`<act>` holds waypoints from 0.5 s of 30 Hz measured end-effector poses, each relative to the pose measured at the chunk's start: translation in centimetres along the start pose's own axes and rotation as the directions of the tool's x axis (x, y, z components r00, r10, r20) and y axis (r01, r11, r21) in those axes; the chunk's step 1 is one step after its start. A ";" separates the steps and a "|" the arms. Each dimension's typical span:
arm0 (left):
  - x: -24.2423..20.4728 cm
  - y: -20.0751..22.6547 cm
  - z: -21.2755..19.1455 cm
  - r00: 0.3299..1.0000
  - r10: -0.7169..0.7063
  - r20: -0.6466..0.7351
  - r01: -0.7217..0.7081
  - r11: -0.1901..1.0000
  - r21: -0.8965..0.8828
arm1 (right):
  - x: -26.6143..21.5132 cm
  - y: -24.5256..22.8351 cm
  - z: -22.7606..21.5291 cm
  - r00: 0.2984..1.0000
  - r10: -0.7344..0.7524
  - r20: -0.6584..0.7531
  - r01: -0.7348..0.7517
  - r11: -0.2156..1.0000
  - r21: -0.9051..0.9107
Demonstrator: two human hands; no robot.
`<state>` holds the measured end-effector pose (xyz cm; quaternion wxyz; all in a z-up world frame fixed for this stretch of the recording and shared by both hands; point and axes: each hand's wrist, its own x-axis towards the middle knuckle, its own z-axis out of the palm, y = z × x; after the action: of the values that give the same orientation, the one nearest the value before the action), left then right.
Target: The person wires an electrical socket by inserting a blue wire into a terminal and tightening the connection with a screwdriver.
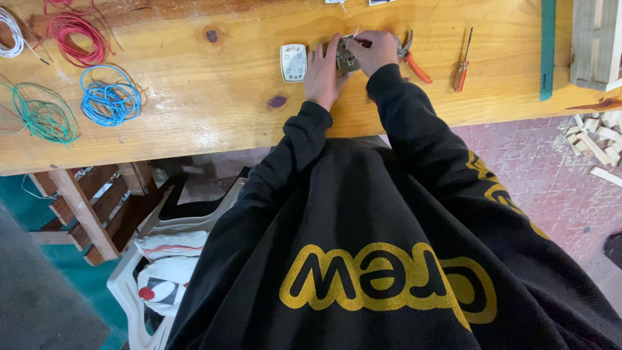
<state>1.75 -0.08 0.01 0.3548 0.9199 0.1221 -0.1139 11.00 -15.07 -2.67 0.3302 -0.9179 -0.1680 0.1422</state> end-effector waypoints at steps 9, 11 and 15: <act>-0.5 -1.4 -0.9 0.991 0.098 -0.088 -0.115 0.970 -0.214 | -0.7 -6.1 -10.7 0.987 0.154 -0.047 -0.084 0.742 0.665; -0.8 -2.6 -0.2 0.993 0.081 -0.091 -0.107 0.938 -0.330 | 0.9 -3.2 -12.7 0.986 0.084 -0.141 0.022 0.783 0.622; -1.5 -2.5 -1.3 0.993 0.057 -0.099 -0.096 0.886 -0.454 | 7.3 4.9 -16.0 0.973 -0.029 -0.228 0.035 0.999 0.022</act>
<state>-0.26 2.39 -0.14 0.5606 0.8183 0.1235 -0.0294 24.61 -24.62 4.95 0.3612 -0.9210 -0.1419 0.0330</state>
